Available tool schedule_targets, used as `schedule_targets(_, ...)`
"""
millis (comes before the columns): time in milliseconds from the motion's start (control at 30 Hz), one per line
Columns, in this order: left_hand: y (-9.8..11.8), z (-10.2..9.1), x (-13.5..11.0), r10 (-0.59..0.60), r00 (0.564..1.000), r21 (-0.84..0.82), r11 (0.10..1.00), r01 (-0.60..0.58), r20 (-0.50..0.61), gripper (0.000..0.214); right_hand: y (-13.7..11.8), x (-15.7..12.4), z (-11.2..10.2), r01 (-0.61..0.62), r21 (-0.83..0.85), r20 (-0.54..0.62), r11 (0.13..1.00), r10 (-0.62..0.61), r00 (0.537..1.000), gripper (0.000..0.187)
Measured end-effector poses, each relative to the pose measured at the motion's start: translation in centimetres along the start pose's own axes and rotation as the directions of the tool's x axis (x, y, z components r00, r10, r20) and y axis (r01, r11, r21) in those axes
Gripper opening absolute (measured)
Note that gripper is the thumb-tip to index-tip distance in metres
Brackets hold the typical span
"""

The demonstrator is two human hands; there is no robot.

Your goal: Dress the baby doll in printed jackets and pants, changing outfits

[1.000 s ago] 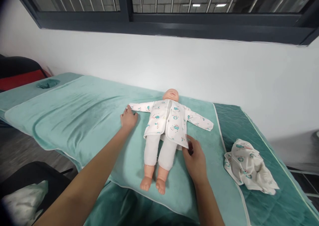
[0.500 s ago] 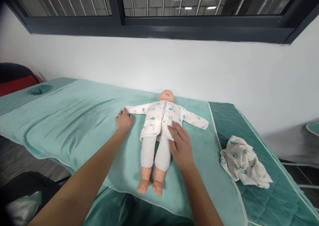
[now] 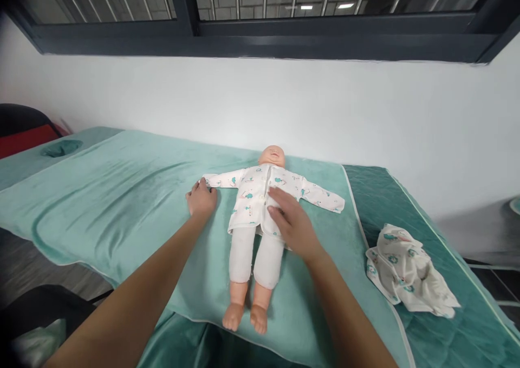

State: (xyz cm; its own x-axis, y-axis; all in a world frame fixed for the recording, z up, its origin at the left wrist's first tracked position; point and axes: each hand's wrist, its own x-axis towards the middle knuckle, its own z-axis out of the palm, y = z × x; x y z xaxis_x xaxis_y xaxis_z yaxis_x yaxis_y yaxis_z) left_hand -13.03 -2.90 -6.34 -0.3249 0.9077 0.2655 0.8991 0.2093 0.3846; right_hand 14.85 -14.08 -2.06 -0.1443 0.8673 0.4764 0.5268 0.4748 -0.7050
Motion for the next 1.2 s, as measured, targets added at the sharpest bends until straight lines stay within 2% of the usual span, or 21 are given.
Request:
schedule_targets(100, 0.1, 0.1, -0.1, 0.001, 1.0, 0.009, 1.0, -0.001, 0.0, 0.057, 1.5, 3.5, 0.5, -0.094, 0.016, -0.075, 0.995, 0.095, 0.993, 0.051)
schedule_targets(233, 0.2, 0.2, -0.1, -0.008, 1.0, 0.022, 1.0, 0.008, -0.018, 0.056, 3.6, 7.6, 1.2, -0.187, 0.036, -0.042, 0.982, 0.188, 0.981, 0.053)
schedule_targets(333, 0.2, 0.2, -0.2, 0.002, 1.0, 0.013, 1.0, -0.001, -0.021, 0.056, 4.5, 9.0, 1.9, -0.173, -0.023, -0.017, 0.985, 0.173, 0.985, 0.049)
schedule_targets(400, 0.2, 0.3, -0.2, 0.004, 1.0, 0.008, 1.0, -0.004, -0.024, 0.056, 4.8, 9.0, 2.4, -0.153, -0.03, -0.047, 0.988, 0.152, 0.987, 0.052)
schedule_targets(533, 0.2, 0.5, -0.2, 0.009, 0.999, 0.005, 1.0, -0.009, -0.04, 0.055, 5.0, 7.5, 2.8, -0.177, 0.09, -0.132, 0.98, 0.188, 0.973, 0.056)
schedule_targets(733, 0.1, 0.5, -0.2, 0.002, 1.0, 0.008, 1.0, -0.002, -0.031, 0.056, 3.8, 4.1, 1.8, -0.228, 0.294, -0.105, 0.928, 0.269, 0.957, 0.056)
schedule_targets(867, 0.0, 0.4, -0.2, -0.009, 0.999, 0.026, 1.0, 0.01, -0.033, 0.057, 3.6, 1.5, 1.8, -0.268, 0.35, -0.162, 0.897, 0.34, 0.926, 0.055)
schedule_targets(1100, -0.1, 0.1, -0.5, 0.01, 0.998, 0.018, 1.0, -0.009, -0.059, 0.056, 3.2, -4.7, 2.2, -0.393, 0.391, -0.318, 0.832, 0.523, 0.791, 0.052)
schedule_targets(1200, -0.1, -0.2, -0.8, 0.011, 0.996, -0.007, 1.0, -0.011, -0.083, 0.056, 3.5, -6.3, 1.8, -0.368, 0.593, -0.301, 0.716, 0.621, 0.723, 0.045)
